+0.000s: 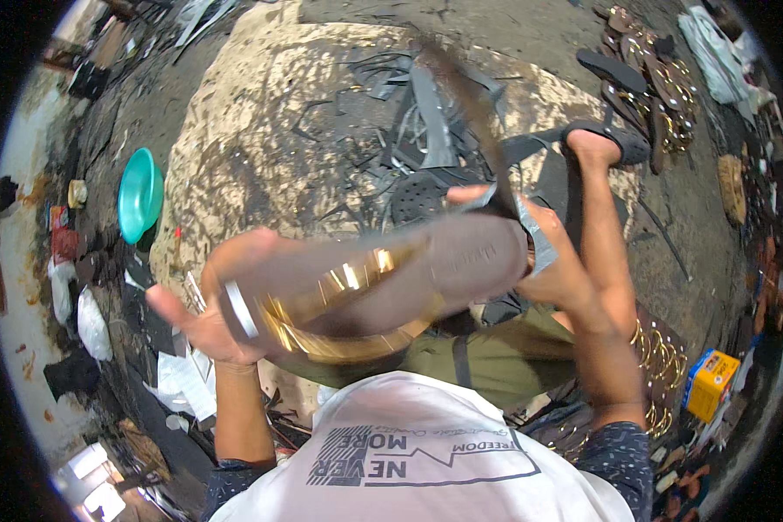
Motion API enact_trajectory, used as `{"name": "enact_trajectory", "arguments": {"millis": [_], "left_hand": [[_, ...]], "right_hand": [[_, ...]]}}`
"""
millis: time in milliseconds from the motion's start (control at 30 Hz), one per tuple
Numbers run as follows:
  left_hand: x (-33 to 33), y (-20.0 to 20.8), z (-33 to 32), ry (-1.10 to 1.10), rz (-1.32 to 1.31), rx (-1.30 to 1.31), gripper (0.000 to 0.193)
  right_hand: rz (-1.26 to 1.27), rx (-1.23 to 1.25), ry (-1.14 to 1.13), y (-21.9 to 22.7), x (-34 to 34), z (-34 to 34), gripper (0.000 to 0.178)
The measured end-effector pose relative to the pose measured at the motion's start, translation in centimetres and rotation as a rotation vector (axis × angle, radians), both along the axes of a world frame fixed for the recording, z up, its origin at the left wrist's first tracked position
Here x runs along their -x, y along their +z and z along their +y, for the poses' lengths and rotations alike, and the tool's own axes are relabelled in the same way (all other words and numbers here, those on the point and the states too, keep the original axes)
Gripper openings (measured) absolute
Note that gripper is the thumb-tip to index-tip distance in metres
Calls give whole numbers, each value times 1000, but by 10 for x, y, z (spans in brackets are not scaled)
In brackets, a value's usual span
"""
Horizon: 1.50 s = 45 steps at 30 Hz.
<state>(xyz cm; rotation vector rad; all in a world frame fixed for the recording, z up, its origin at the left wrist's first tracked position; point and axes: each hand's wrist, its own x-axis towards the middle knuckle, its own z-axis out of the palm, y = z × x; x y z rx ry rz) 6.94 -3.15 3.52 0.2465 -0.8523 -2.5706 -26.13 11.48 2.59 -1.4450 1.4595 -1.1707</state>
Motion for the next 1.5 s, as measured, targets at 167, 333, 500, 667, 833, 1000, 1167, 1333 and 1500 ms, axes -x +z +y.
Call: {"name": "enact_trajectory", "arguments": {"millis": [167, 333, 500, 667, 833, 1000, 1167, 1333, 1500], "left_hand": [[92, -44, 42, 673, -351, 162, 69], [96, -60, 57, 692, -546, 67, 32], [84, -65, 68, 670, -761, 115, 58], [68, -67, 75, 642, -686, 72, 44], [67, -68, 66, 672, -694, 107, 54], [76, -67, 63, 692, -602, 133, 50], [65, -80, 77, 709, -635, 117, 40], [50, -76, 79, 580, -549, 141, 42], [63, -83, 82, 505, -683, 568, 42]], "right_hand": [[290, -36, -191, -68, -75, 11, 46], [23, -185, -222, -70, -104, 29, 42], [324, -264, -189, -97, -95, 61, 44], [226, -237, 53, -78, -87, 11, 46], [244, -73, 87, -82, -94, -39, 45], [261, 27, -119, -100, -120, -96, 39], [114, 140, -316, -108, -125, -162, 28], [-619, -88, -177, -73, -79, -163, 37], [-232, -112, -231, -34, -78, -96, 46]]}}
